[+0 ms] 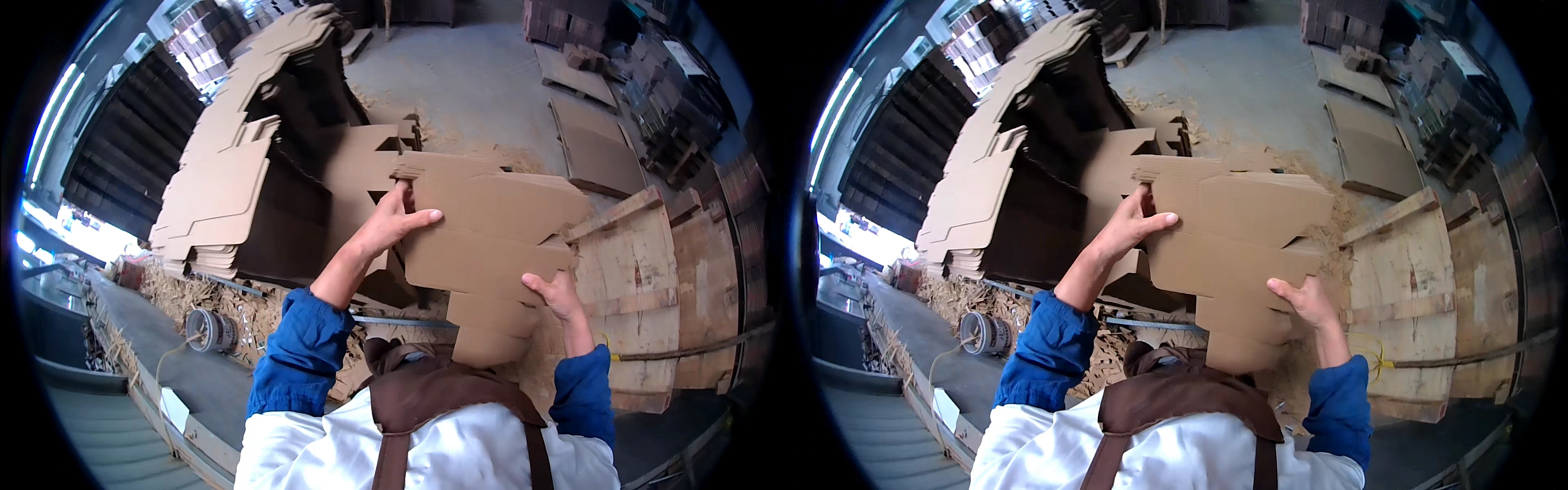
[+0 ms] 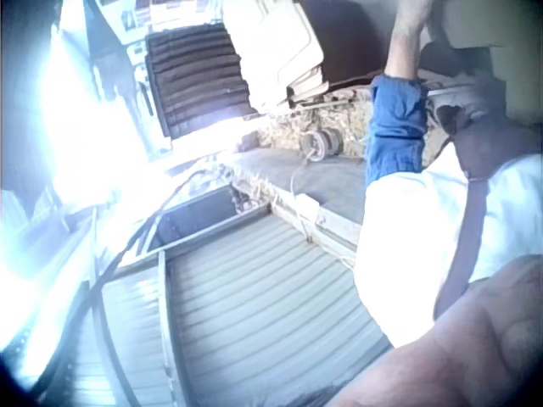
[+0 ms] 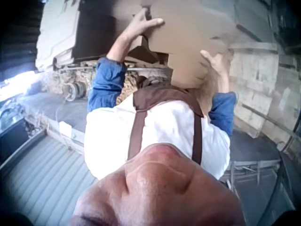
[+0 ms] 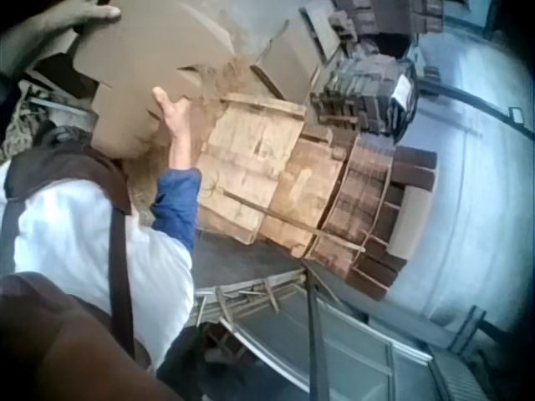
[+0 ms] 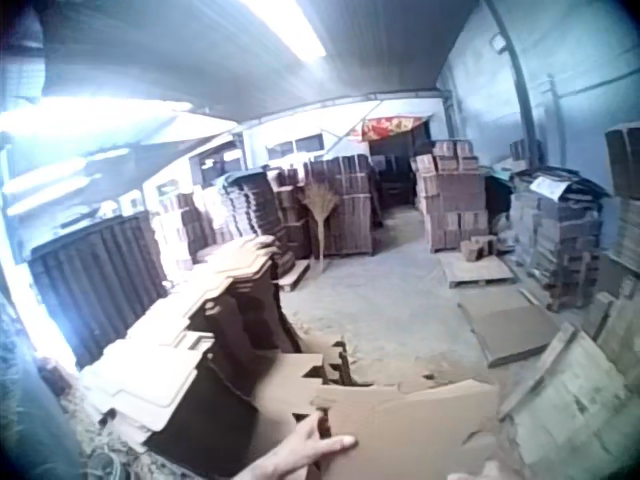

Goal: The person repeatedly picks up flat cardboard pieces from a pile and stacks them onto a vertical rack. The person handles the cardboard by hand, aligning and placing each piece onto the rack in a repetitive sequence.

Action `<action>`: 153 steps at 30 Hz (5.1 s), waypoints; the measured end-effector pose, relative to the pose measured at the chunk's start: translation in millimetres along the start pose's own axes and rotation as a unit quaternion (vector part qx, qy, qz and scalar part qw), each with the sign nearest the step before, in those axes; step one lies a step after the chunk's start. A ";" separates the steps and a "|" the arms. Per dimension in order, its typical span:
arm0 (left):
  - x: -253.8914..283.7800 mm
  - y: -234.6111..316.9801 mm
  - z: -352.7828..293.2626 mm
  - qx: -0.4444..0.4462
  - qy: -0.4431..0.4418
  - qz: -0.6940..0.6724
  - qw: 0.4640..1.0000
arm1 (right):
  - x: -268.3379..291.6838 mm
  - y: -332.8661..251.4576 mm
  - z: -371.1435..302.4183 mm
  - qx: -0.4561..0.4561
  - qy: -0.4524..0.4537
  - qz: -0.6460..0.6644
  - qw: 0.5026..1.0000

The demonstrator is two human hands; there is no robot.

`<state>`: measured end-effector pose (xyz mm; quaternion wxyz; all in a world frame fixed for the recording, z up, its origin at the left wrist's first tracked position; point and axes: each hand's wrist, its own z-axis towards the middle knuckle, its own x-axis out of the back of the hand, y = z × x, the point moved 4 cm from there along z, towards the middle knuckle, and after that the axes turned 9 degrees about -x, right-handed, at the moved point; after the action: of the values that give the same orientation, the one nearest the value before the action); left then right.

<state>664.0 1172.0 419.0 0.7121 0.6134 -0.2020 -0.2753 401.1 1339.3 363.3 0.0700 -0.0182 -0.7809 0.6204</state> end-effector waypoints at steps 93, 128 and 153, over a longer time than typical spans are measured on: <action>290.0 165.4 34.0 -0.135 -0.148 0.690 0.696 | -246.1 -9.1 275.1 -0.127 0.097 -0.287 0.945; 294.4 159.1 39.9 -0.153 -0.120 0.667 0.720 | -254.1 -81.3 262.4 -0.113 -0.060 -0.099 0.987; 7.5 71.9 118.3 0.169 -0.161 0.462 0.856 | 27.6 18.3 40.6 0.030 0.035 0.182 0.982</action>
<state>606.1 1083.9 509.1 0.6005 0.5074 -0.6174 0.0282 367.4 1307.5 339.0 -0.0163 -0.1795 -0.7425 0.6451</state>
